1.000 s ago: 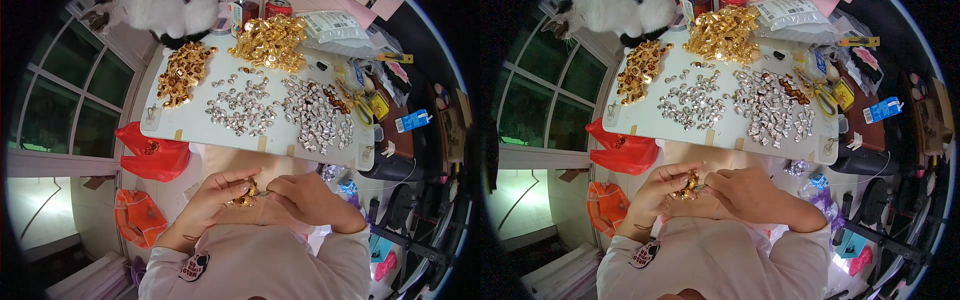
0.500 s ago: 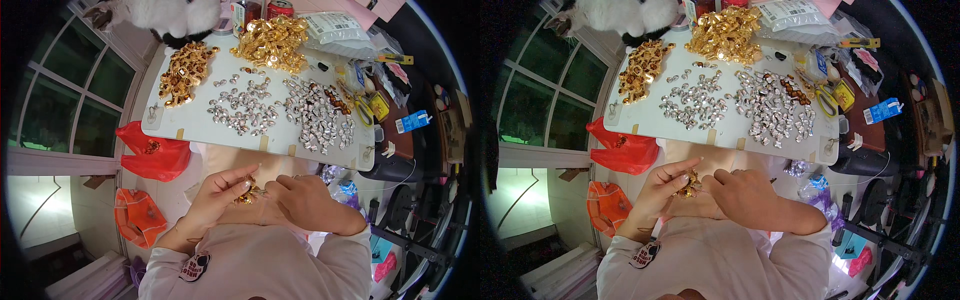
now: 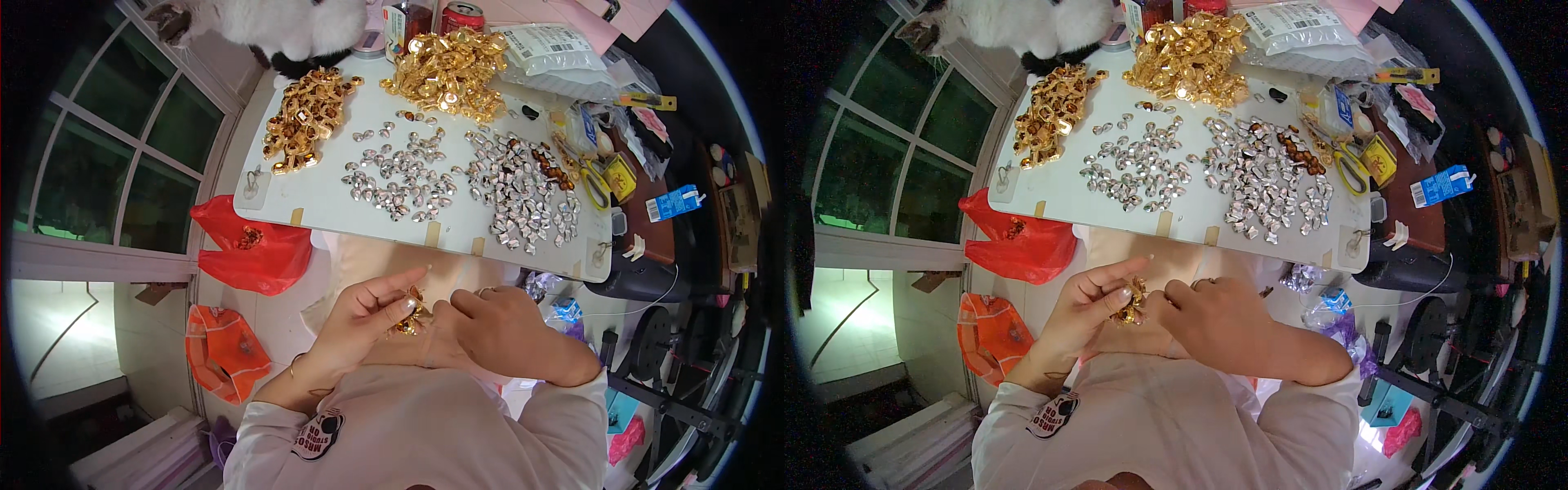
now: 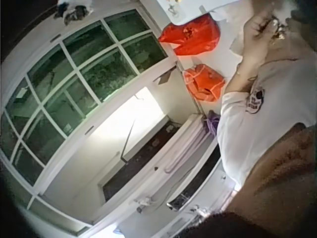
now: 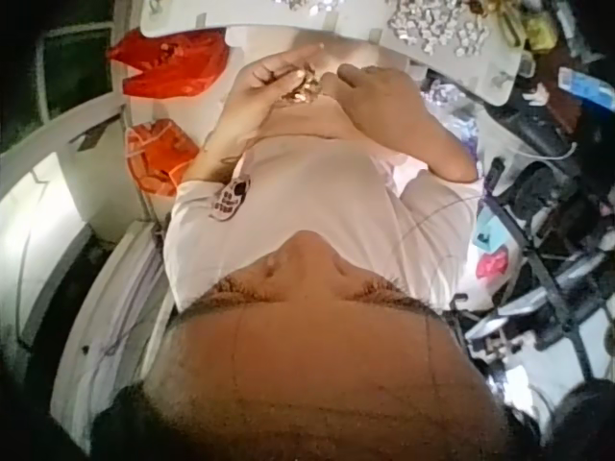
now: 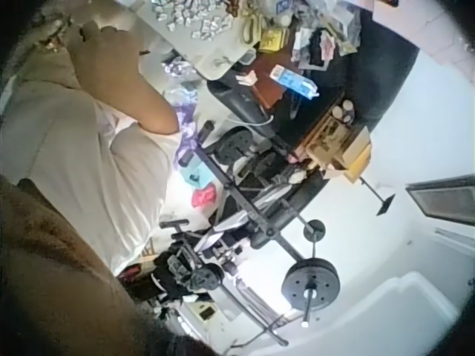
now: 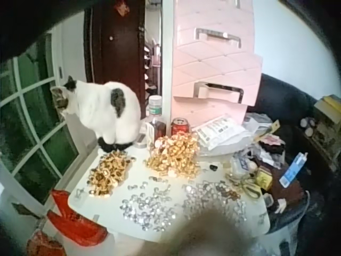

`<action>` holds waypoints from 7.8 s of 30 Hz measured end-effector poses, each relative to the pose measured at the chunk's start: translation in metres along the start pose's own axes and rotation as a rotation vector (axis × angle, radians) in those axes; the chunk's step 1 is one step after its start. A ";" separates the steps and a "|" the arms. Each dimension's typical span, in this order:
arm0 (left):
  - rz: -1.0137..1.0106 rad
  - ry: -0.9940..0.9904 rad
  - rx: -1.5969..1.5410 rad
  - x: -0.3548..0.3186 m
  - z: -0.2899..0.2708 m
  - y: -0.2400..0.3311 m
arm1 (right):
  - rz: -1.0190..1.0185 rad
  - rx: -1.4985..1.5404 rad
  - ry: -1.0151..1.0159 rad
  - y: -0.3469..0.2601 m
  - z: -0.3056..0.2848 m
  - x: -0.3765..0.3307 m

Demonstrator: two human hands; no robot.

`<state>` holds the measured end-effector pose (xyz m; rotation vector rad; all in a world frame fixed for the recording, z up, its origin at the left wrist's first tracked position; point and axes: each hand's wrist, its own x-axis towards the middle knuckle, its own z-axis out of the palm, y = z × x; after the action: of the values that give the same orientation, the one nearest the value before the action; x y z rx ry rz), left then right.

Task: Assembling small gold-colored decorative components by hand.

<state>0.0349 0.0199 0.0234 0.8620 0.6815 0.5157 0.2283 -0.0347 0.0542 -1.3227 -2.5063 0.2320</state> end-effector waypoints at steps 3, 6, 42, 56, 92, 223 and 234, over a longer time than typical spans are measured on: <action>-0.004 0.003 0.010 0.000 0.000 0.001 | -0.109 -0.220 0.087 -0.002 0.004 0.001; -0.004 -0.002 0.035 0.000 -0.002 0.000 | -0.173 -0.360 0.173 0.001 0.013 0.000; -0.219 -0.081 -0.133 -0.006 -0.010 0.013 | 0.064 0.390 -0.145 0.019 -0.016 0.002; -0.177 -0.221 0.155 -0.010 -0.005 0.012 | -0.131 0.316 -0.054 0.022 -0.015 0.011; -0.152 -0.391 0.499 -0.006 -0.004 0.009 | -0.334 0.176 -0.201 0.012 -0.020 0.024; 0.277 -0.001 -0.118 -0.013 0.009 -0.009 | 0.349 0.863 0.443 -0.021 0.048 0.002; 0.427 0.086 0.166 -0.009 0.007 -0.014 | 0.634 1.230 0.286 -0.019 0.050 0.000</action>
<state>0.0357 0.0028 0.0182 1.1563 0.6251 0.8919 0.1969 -0.0456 0.0126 -1.3033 -1.1407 1.3190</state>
